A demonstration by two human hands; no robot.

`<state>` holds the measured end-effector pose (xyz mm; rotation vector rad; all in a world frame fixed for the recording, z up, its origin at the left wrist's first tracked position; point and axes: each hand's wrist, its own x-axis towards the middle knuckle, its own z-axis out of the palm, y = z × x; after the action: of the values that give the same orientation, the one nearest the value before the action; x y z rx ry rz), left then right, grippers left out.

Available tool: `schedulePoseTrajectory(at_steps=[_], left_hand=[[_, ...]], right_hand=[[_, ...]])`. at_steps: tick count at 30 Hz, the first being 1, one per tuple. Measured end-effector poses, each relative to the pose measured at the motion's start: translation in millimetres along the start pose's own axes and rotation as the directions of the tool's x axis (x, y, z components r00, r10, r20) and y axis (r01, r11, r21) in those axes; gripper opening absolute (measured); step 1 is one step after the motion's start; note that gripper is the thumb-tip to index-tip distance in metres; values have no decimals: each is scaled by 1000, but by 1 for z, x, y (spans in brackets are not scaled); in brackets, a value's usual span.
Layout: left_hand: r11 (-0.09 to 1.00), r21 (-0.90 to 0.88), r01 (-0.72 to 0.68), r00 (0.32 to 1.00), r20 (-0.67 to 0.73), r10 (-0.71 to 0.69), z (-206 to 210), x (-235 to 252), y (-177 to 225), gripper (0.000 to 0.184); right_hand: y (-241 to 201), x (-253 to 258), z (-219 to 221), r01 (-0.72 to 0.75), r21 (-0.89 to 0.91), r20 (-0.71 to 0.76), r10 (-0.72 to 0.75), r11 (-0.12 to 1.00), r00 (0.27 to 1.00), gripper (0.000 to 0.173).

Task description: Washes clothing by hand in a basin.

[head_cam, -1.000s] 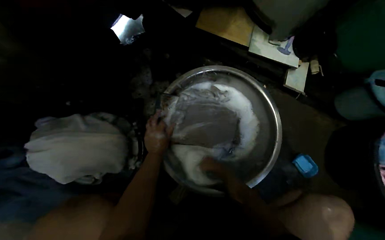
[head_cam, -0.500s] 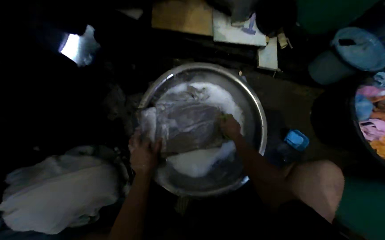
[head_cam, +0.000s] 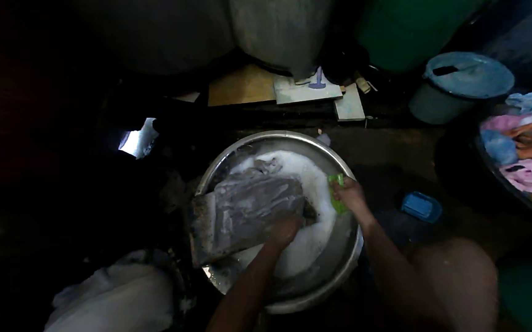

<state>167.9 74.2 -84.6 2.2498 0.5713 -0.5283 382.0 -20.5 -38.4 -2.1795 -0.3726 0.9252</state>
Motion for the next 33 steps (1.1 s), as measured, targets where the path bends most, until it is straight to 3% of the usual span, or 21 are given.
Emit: schedulePoseTrajectory(at_steps=[2, 4, 6, 7, 8, 12, 15, 19, 23, 25, 27, 28, 30, 32, 33], left_hand=[[983, -175, 61, 992, -96, -78, -49, -21, 6, 41], [962, -272, -34, 971, -235, -32, -95, -48, 6, 40], [965, -222, -140, 955, -287, 73, -140, -76, 8, 38], [972, -158, -174, 950, -285, 124, -163, -90, 13, 36], [978, -80, -193, 948, -272, 165, -184, -103, 19, 35], [968, 226, -108, 955, -245, 164, -258, -135, 32, 27], [954, 294, -65, 917, -359, 173, -308, -148, 16, 27], [934, 339, -111, 817, -504, 280, -348, -158, 5, 27], [934, 320, -161, 687, -643, 339, -357, -158, 0, 28], [920, 325, -218, 614, -687, 388, -352, -165, -10, 28], [921, 300, -250, 569, -724, 390, -330, -177, -25, 28], [933, 274, -235, 571, -737, 360, -311, -184, -34, 27], [969, 184, -162, 633, -734, 245, -255, -195, -60, 25], [998, 65, -12, 778, -626, 50, -184, -199, -100, 27], [997, 6, 75, 845, -531, -60, -147, -198, -122, 29]], right_hand=[[-10, 8, 1, 110, 35, 130, -113, 993, 985, 41], [-16, 9, 10, 269, 38, 332, -266, 962, 905, 70], [-27, 9, 36, 402, -91, 456, -321, 911, 830, 102], [-38, 9, 53, 439, -180, 474, -313, 880, 823, 109], [-51, 11, 71, 472, -251, 477, -317, 845, 820, 105], [-100, 15, 120, 554, -391, 386, -415, 735, 824, 55], [-144, 12, 106, 538, -399, 320, -437, 742, 841, 45], [-182, 11, 64, 519, -456, 139, -518, 723, 844, 40], [-192, -9, 31, 544, -432, -102, -639, 719, 763, 34], [-184, -24, 16, 595, -443, -212, -723, 670, 657, 35], [-167, -40, 7, 639, -492, -225, -795, 592, 563, 36], [-155, -49, 5, 643, -520, -174, -807, 562, 564, 37], [-126, -64, 10, 630, -560, 55, -734, 538, 677, 42], [-97, -68, 21, 591, -602, 394, -445, 536, 804, 55], [-83, -65, 26, 550, -631, 521, -226, 547, 823, 65]])
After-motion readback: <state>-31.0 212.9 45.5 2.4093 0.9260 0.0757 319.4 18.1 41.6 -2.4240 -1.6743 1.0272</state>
